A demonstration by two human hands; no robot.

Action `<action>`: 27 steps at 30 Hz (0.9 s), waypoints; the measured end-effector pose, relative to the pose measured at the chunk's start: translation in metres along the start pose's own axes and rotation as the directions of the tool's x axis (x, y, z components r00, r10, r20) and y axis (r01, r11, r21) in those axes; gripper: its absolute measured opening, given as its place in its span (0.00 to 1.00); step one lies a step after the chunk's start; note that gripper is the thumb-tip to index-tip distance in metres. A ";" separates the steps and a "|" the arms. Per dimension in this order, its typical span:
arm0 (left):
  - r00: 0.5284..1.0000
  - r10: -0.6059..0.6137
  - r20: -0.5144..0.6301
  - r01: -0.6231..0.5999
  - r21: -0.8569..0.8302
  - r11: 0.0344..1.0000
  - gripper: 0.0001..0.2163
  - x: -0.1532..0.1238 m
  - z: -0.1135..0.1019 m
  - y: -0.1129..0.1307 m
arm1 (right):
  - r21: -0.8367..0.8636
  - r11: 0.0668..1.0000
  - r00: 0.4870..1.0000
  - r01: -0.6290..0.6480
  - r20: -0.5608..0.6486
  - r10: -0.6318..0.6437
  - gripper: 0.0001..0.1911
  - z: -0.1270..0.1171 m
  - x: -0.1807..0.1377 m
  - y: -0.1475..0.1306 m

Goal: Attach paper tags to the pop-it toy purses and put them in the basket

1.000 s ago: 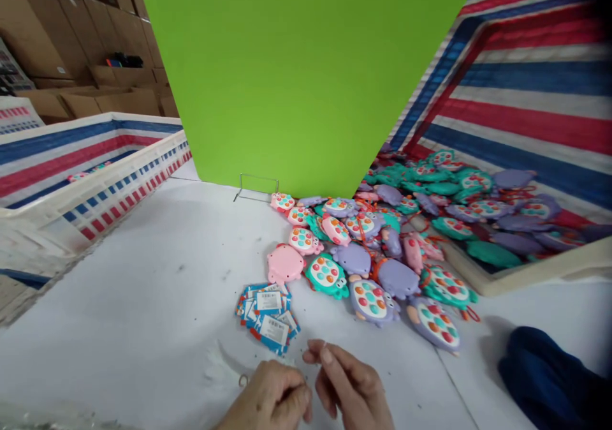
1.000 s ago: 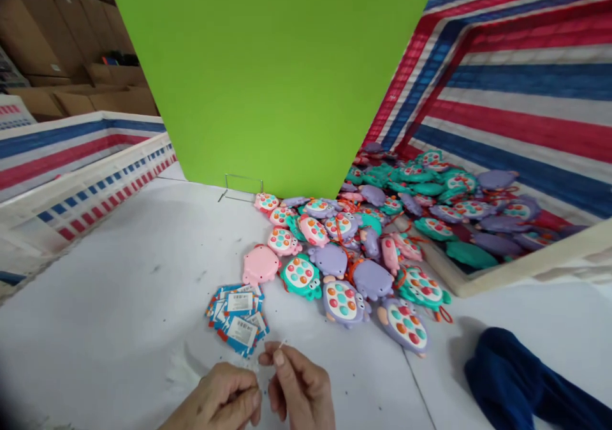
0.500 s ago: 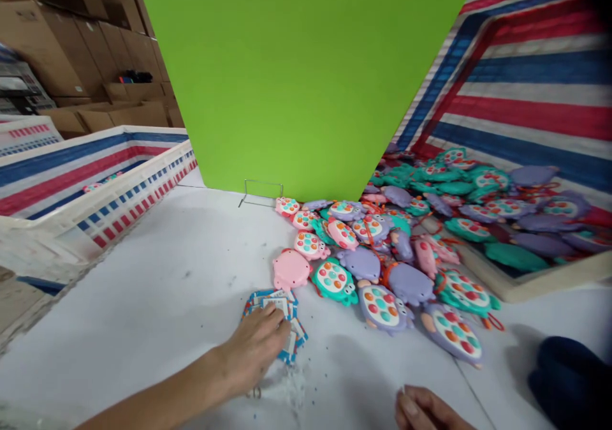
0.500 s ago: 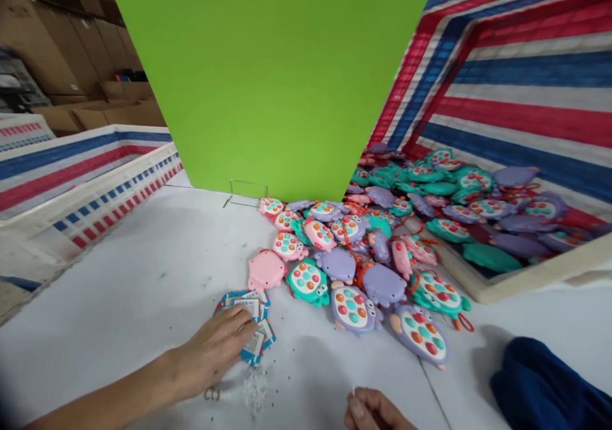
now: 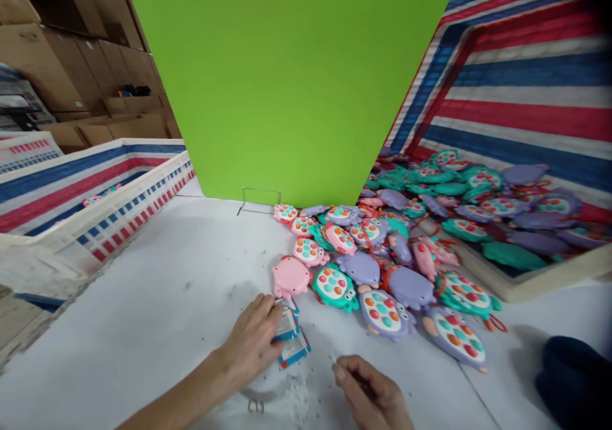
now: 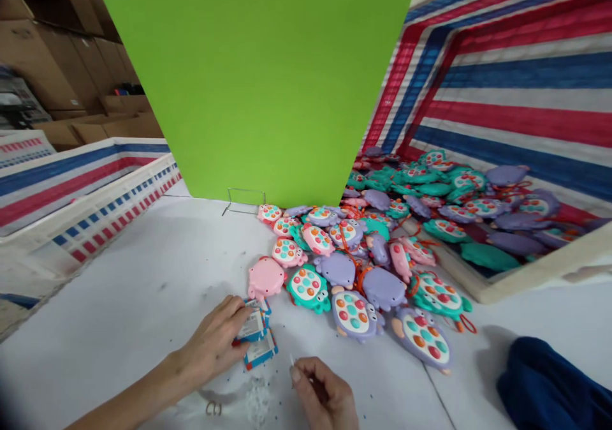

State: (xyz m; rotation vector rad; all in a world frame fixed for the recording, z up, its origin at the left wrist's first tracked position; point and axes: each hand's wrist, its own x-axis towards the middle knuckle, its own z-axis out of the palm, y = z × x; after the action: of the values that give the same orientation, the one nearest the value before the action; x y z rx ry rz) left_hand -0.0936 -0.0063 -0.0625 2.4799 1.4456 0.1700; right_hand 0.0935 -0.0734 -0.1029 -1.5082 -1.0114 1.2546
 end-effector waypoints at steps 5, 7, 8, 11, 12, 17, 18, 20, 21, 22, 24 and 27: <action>0.997 -0.070 -0.028 0.069 -0.052 0.996 0.16 0.000 0.003 0.002 | 0.055 0.997 0.996 0.058 0.071 -0.062 0.19 0.021 0.016 -0.006; 0.994 -0.101 -0.040 0.098 -0.075 0.992 0.15 0.001 0.001 0.004 | 0.084 0.993 0.990 0.085 0.109 -0.094 0.17 0.031 0.023 -0.012; 0.992 -0.119 -0.039 0.115 -0.091 0.989 0.15 0.001 0.000 0.005 | 0.096 0.991 0.987 0.096 0.121 -0.108 0.17 0.036 0.027 -0.014; 0.983 -0.182 -0.024 0.176 -0.148 0.973 0.16 0.002 -0.004 0.009 | 0.108 0.987 0.985 0.117 0.115 -0.129 0.15 0.047 0.037 -0.016; 0.979 -0.203 -0.017 0.198 -0.165 0.966 0.16 0.002 -0.006 0.010 | 0.107 0.987 0.985 0.120 0.112 -0.132 0.15 0.050 0.040 -0.016; 0.965 -0.260 -0.040 0.248 -0.197 0.949 0.10 0.000 -0.010 0.008 | 0.104 0.985 0.984 0.141 0.092 -0.150 0.14 0.053 0.049 -0.012; 0.962 -0.268 -0.052 0.253 -0.203 0.946 0.10 0.000 -0.010 0.007 | 0.101 0.985 0.985 0.143 0.087 -0.152 0.14 0.053 0.051 -0.011; 0.954 -0.287 -0.084 0.263 -0.218 0.940 0.10 0.000 -0.009 0.004 | 0.094 0.985 0.986 0.143 0.078 -0.151 0.14 0.052 0.053 -0.012; 0.950 -0.297 -0.099 0.269 -0.225 0.936 0.10 0.000 -0.008 0.003 | 0.092 0.986 0.986 0.142 0.073 -0.149 0.14 0.051 0.053 -0.012; 0.945 -0.306 -0.112 0.275 -0.231 0.933 0.11 0.000 -0.008 0.002 | 0.091 0.986 0.987 0.141 0.068 -0.148 0.15 0.051 0.054 -0.013; 0.939 -0.321 -0.120 0.284 -0.250 0.926 0.12 0.001 -0.007 0.000 | 0.095 0.985 0.987 0.144 0.060 -0.150 0.15 0.051 0.053 -0.014; 0.934 -0.338 -0.118 0.287 -0.315 0.904 0.14 0.001 -0.007 0.000 | 0.108 0.982 0.986 0.154 0.055 -0.160 0.15 0.053 0.052 -0.017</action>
State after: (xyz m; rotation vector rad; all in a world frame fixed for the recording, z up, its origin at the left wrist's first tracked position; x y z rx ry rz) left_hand -0.0945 -0.0044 -0.0555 2.0058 1.7251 0.5040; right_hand 0.0486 -0.0124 -0.1038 -1.2909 -1.0690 1.2295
